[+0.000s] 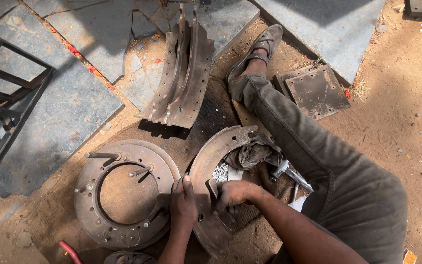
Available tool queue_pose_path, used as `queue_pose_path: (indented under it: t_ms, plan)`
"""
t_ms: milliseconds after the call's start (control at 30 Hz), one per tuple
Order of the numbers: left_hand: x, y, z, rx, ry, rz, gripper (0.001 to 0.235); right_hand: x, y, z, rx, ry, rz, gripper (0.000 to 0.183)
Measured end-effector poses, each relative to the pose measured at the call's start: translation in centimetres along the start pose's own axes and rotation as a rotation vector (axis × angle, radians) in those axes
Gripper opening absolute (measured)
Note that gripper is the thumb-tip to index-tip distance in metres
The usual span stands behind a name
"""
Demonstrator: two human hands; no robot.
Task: The person sits on the ground and cleans a curved metal brake drum using a cloth and a metal scraper. They wipe the surface repeatedly, scrape off debris, and handle small metal shavings. Another person is visible nearby holding a phone.
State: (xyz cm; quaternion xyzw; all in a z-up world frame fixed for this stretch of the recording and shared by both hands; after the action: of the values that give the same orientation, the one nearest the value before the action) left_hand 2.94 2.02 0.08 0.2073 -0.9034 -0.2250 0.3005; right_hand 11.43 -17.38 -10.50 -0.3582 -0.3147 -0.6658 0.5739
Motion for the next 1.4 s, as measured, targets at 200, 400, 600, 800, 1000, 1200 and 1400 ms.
queue_pose_path:
  t_ms: [200,400,600,800,1000,1200,1400]
  plan:
    - [0.1,0.2,-0.7,0.021,-0.012,0.004,0.066,-1.4,6.1,-7.5,0.247,-0.114,-0.385,0.044]
    - [-0.4,0.1,-0.1,-0.012,-0.015,-0.003,0.066,-2.7,7.1,-9.5,0.324,-0.130,-0.455,0.050]
    - [0.0,-0.1,0.0,-0.010,0.039,0.018,0.068,-4.1,8.7,-10.9,0.562,-0.086,-0.463,0.057]
    - [-0.2,-0.4,0.6,-0.017,0.027,0.033,0.073,-2.3,9.2,-8.2,0.470,-0.152,-0.480,0.063]
    - [0.1,-0.7,1.1,0.040,0.149,0.103,0.080,5.4,7.6,-1.8,-0.466,-0.246,-0.673,0.051]
    - [-0.4,-0.5,0.8,0.050,0.124,0.082,0.078,4.8,8.4,-0.6,-0.366,-0.237,-0.635,0.052]
    - [-0.4,-0.6,1.2,-0.028,0.145,0.078,0.074,6.2,7.6,-0.2,-0.768,-0.277,-0.728,0.040]
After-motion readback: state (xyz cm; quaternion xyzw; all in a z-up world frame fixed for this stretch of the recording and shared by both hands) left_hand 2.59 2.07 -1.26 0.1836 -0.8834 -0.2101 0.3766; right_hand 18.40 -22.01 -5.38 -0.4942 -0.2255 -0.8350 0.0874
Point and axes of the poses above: each hand's wrist, its own x-axis away from the middle knuckle, its own y-axis out of the back of the hand, z = x × y, the point moved 3 cm from there along -x, towards the middle knuckle, and after that the axes turned 3 degrees about y, right-handed, at the moved point
